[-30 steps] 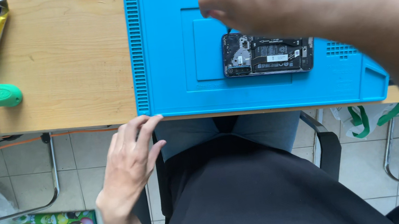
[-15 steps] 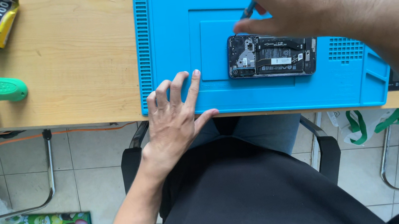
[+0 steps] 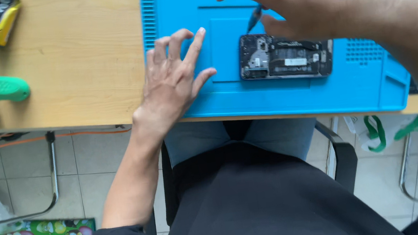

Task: The person disassembles a smartphone on a blue work mat, using a screwdriver to remove screws and tweezers to lift and remove internal components. They wipe the device with a cloth and continue to manipulate the internal parts with their hands and tools.

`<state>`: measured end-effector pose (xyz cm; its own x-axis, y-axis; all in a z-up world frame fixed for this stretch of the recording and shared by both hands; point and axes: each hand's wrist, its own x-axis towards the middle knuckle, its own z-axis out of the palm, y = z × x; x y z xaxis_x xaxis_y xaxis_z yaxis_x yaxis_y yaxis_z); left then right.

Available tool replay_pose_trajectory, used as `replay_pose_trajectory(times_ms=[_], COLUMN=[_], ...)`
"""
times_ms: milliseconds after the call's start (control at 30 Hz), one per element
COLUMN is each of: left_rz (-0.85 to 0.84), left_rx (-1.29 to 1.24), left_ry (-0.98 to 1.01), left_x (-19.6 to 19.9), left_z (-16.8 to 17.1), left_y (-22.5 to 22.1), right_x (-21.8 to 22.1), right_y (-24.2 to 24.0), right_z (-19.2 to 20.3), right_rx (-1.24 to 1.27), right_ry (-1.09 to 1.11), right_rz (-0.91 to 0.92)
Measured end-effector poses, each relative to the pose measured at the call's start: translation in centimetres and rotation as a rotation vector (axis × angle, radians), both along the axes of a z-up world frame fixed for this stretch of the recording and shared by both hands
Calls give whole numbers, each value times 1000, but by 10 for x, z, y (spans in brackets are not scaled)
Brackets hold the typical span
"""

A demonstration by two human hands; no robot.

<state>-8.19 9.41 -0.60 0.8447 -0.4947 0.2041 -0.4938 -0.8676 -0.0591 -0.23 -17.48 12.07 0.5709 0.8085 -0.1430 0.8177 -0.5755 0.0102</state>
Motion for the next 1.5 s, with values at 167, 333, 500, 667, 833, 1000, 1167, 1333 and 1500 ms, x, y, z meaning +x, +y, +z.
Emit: replay_pose_trajectory(times_ms=[167, 333, 500, 667, 833, 1000, 1167, 1333, 1500], left_rz=[-78, 549, 809, 337, 93, -105, -157, -112, -100], left_rx=[-730, -261, -223, -592, -587, -534, -485, -558, -1122], left_ry=[138, 511, 647, 110, 74, 95, 81, 74, 300], left_x=[-60, -143, -163, -118, -75, -35, -6, 1, -2], left_z=[62, 24, 3, 21, 26, 12, -2, -1, 22], left_y=[42, 94, 116, 92, 38, -12, -41, -53, -61], right_x=[-1, 9, 10, 6, -4, -1, -3, -6, -30], right_y=[2, -2, -8, -3, -4, -8, -12, -31, -61], right_z=[2, 0, -6, -1, 2, -1, 4, 6, -4], right_rx=[-274, -114, -7, -53, -55, -39, -69, 151, 440], right_ry=[-140, 59, -10, 112, 24, -11, 57, 148, 177], right_rz=[-77, -108, -8, -103, -91, -90, -145, -149, -238])
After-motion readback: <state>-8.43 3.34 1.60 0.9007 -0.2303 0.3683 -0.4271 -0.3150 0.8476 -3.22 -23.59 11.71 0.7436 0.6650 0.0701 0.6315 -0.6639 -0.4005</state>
